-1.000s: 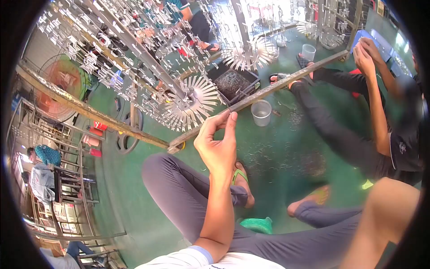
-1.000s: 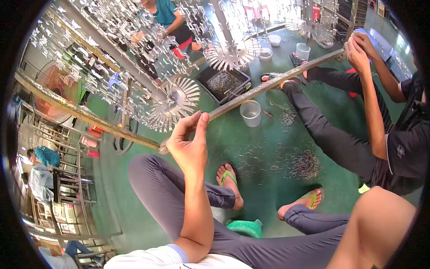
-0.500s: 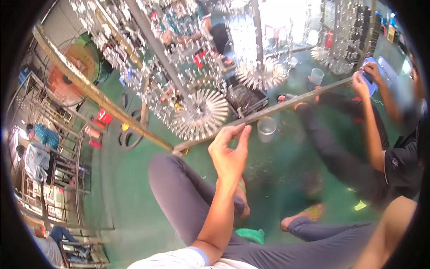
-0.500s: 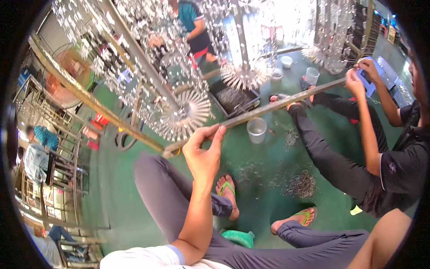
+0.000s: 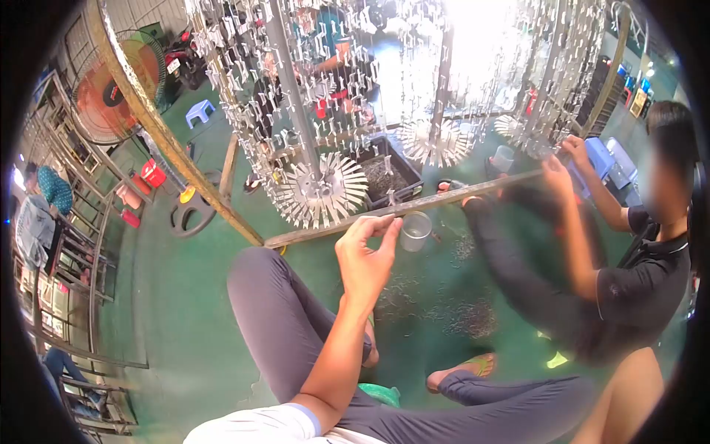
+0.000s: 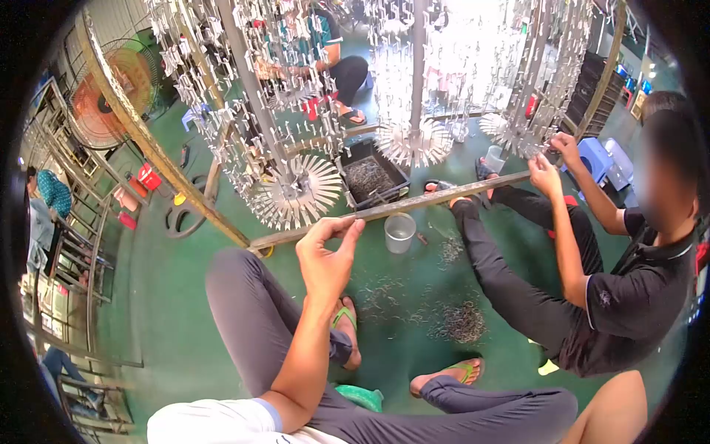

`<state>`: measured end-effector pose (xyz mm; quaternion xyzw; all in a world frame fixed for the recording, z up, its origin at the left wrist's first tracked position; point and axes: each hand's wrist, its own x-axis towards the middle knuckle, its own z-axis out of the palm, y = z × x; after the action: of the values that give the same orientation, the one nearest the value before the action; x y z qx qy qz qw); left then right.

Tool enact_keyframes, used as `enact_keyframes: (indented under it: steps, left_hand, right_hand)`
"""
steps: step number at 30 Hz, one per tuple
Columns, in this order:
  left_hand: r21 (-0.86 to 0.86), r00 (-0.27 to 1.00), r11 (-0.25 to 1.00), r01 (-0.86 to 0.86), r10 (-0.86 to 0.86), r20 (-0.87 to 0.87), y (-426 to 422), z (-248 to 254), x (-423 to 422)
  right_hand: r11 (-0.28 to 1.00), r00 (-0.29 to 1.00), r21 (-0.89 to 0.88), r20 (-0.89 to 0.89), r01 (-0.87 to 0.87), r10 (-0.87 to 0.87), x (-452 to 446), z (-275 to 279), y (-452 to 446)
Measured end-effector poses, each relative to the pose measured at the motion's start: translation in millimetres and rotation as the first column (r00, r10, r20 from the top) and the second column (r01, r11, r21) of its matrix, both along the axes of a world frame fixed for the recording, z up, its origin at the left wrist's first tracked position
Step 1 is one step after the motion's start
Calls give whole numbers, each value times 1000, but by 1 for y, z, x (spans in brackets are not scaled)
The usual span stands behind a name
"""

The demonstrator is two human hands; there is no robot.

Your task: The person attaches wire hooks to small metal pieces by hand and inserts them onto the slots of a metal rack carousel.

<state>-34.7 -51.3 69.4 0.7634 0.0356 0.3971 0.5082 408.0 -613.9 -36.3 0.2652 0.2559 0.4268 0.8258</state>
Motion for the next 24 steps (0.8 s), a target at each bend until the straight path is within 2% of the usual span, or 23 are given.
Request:
enact_keyframes:
  steps: [1,2,4,5,6,9,11,12,14,15,17,18,20,24]
  left_hand:
    - [-16,1000,1000,-5,5,-1,0,1,0]
    - [15,999,1000,-25,25,21,3,0,6]
    - [19,998,999,-50,51,-24,7,-5,-2]
    - [-7,998,998,-56,56,-27,7,-5,1]
    - [-33,998,998,-51,50,-39,7,-5,0]
    - [-39,999,999,-38,38,5,7,-2,1]
    - [-34,1000,999,-17,18,20,4,2,-1]
    - [-29,1000,1000,-9,10,22,4,2,-3]
    - [-16,1000,1000,-12,12,-6,4,0,-7]
    - [-12,1000,1000,-13,13,-4,4,0,-1]
    - [-49,1000,999,-12,12,-10,6,-8,1]
    - [-49,1000,999,-19,18,-9,8,-7,3]
    - [-29,1000,999,-19,19,-12,10,-10,4]
    - [-46,996,996,-76,74,-41,13,-11,5]
  right_hand:
    - [983,916,150,-399,110,-41,-5,10,1]
    - [995,988,77,-148,60,-48,-9,10,2]
    - [988,960,-152,279,8,35,-25,-16,4]
    - [958,867,-287,480,7,137,-17,-12,0]
    - [911,715,-411,645,30,268,-1,-8,-3]
    - [781,726,-584,634,222,267,-45,36,14]
    - [629,704,-691,641,356,305,-93,65,27]
    - [535,682,-735,642,416,351,-116,76,34]
    - [258,599,-782,608,568,521,-160,97,48]
    - [76,539,-752,535,655,651,-180,109,56]
    - [-237,467,-587,276,774,840,-223,123,72]
    - [-294,428,-497,179,817,886,-245,131,81]
    - [-349,376,-327,21,878,926,-286,142,97]
    - [-269,254,-125,-122,955,959,-358,156,135]
